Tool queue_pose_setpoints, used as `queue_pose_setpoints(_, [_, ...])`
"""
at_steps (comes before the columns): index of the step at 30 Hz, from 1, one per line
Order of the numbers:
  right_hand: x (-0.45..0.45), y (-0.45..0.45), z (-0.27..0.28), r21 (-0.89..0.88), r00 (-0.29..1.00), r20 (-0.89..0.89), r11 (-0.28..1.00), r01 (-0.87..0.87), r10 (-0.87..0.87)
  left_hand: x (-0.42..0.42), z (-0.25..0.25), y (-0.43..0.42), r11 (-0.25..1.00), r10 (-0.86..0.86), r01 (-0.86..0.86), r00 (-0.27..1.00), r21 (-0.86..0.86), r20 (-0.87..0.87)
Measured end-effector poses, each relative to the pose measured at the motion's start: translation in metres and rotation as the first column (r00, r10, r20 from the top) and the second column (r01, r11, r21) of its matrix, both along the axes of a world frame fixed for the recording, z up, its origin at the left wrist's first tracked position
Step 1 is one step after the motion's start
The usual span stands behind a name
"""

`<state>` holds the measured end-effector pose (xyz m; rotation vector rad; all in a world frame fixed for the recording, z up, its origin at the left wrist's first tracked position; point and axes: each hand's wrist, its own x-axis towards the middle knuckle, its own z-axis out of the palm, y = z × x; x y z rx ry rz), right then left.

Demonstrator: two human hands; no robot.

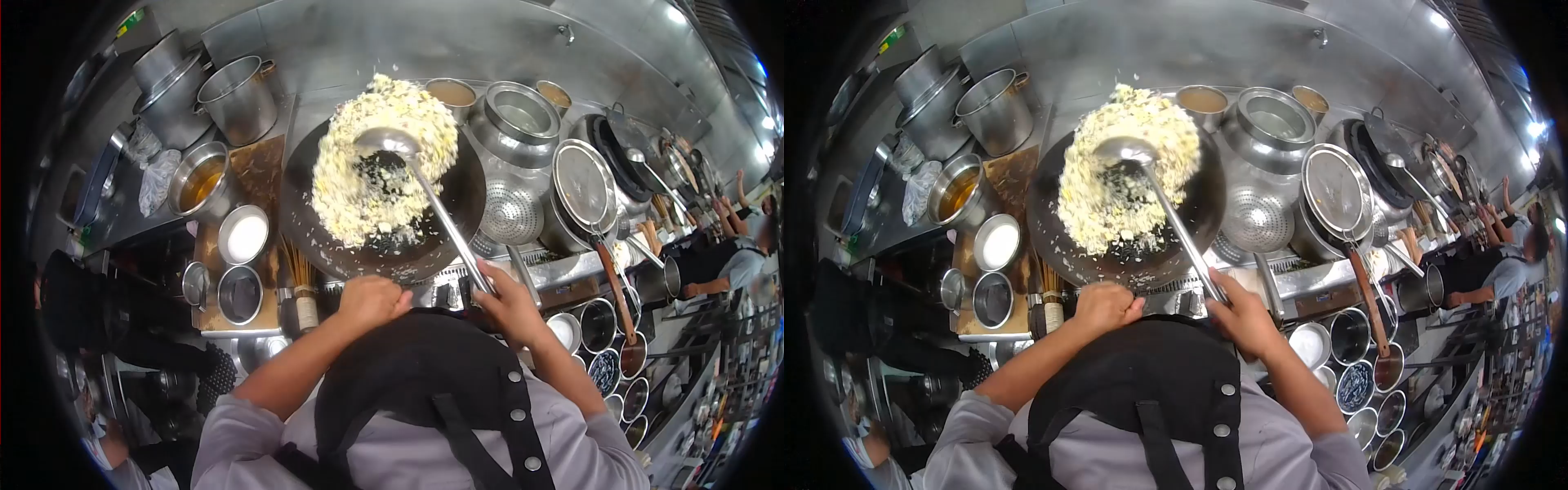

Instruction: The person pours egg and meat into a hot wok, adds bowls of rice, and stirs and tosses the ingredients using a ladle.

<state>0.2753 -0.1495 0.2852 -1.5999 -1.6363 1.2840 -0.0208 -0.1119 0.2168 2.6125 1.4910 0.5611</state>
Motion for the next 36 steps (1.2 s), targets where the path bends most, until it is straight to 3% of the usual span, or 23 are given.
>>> queue_pose_setpoints(1, [0.0, -0.01, -0.003, -0.006, 1.0, -0.002, 1.0, -0.011, 0.011, -0.001, 0.019, 0.007, 0.999, 0.033, -0.032, 0.998, 0.019, -0.06])
queue_pose_setpoints(5, [0.018, -0.051, -0.05, 0.328, 0.999, 0.038, 0.944, 0.024, -0.039, -0.004, 0.008, 0.095, 0.992, 0.043, -0.07, 0.972, 0.108, 0.231])
queue_pose_setpoints(7, [0.017, -0.042, -0.068, 0.107, 0.991, 0.122, 0.994, 0.034, -0.047, -0.002, 0.006, 0.12, 0.987, 0.06, -0.095, 0.967, 0.131, 0.248])
queue_pose_setpoints(8, [0.015, -0.039, -0.065, 0.111, 0.991, 0.13, 0.993, 0.026, -0.041, -0.002, 0.0, 0.126, 0.984, 0.073, -0.113, 0.963, 0.141, 0.26])
queue_pose_setpoints(10, [0.012, -0.024, -0.056, -0.048, 0.994, 0.039, 0.993, 0.106, -0.104, -0.005, -0.015, 0.132, 0.967, 0.032, -0.113, 0.943, 0.228, 0.33])
queue_pose_setpoints(13, [0.024, -0.022, 0.009, -0.028, 0.991, 0.124, 0.998, 0.061, -0.058, -0.008, -0.02, 0.133, 0.934, -0.028, -0.115, 0.92, 0.338, 0.391])
queue_pose_setpoints(15, [0.045, -0.022, 0.054, -0.162, 0.991, 0.002, 0.978, 0.133, -0.135, -0.006, -0.021, 0.133, 0.921, -0.026, -0.138, 0.911, 0.364, 0.411])
queue_pose_setpoints(18, [0.064, -0.011, 0.099, -0.293, 0.999, 0.007, 0.955, 0.041, -0.041, -0.009, -0.023, 0.133, 0.93, 0.005, -0.145, 0.924, 0.337, 0.383])
queue_pose_setpoints(19, [0.055, 0.002, 0.1, -0.297, 0.999, 0.008, 0.954, 0.035, -0.034, -0.008, -0.022, 0.132, 0.929, 0.007, -0.149, 0.923, 0.339, 0.385])
queue_pose_setpoints(21, [0.021, 0.03, 0.097, -0.289, 0.96, 0.248, 0.956, -0.055, 0.13, -0.009, -0.021, 0.134, 0.928, 0.011, -0.154, 0.922, 0.34, 0.388])
queue_pose_setpoints(23, [-0.012, 0.067, 0.065, -0.168, 0.939, 0.271, 0.971, -0.169, 0.21, -0.009, -0.023, 0.134, 0.923, -0.01, -0.136, 0.927, 0.361, 0.375])
queue_pose_setpoints(26, [-0.051, 0.121, -0.002, -0.133, 0.963, 0.149, 0.969, -0.206, 0.225, -0.01, -0.021, 0.133, 0.927, 0.005, -0.143, 0.929, 0.346, 0.369])
queue_pose_setpoints(28, [-0.07, 0.134, -0.027, -0.11, 0.983, 0.112, 0.985, -0.134, 0.146, -0.009, -0.025, 0.135, 0.923, -0.008, -0.144, 0.921, 0.358, 0.39])
queue_pose_setpoints(31, [-0.053, 0.121, -0.015, -0.108, 0.971, 0.149, 0.979, -0.173, 0.188, -0.01, -0.024, 0.135, 0.923, -0.019, -0.14, 0.914, 0.358, 0.405])
queue_pose_setpoints(36, [0.004, 0.1, 0.054, -0.163, 0.919, 0.294, 0.961, -0.223, 0.263, -0.013, -0.026, 0.137, 0.93, -0.022, -0.128, 0.916, 0.344, 0.401])
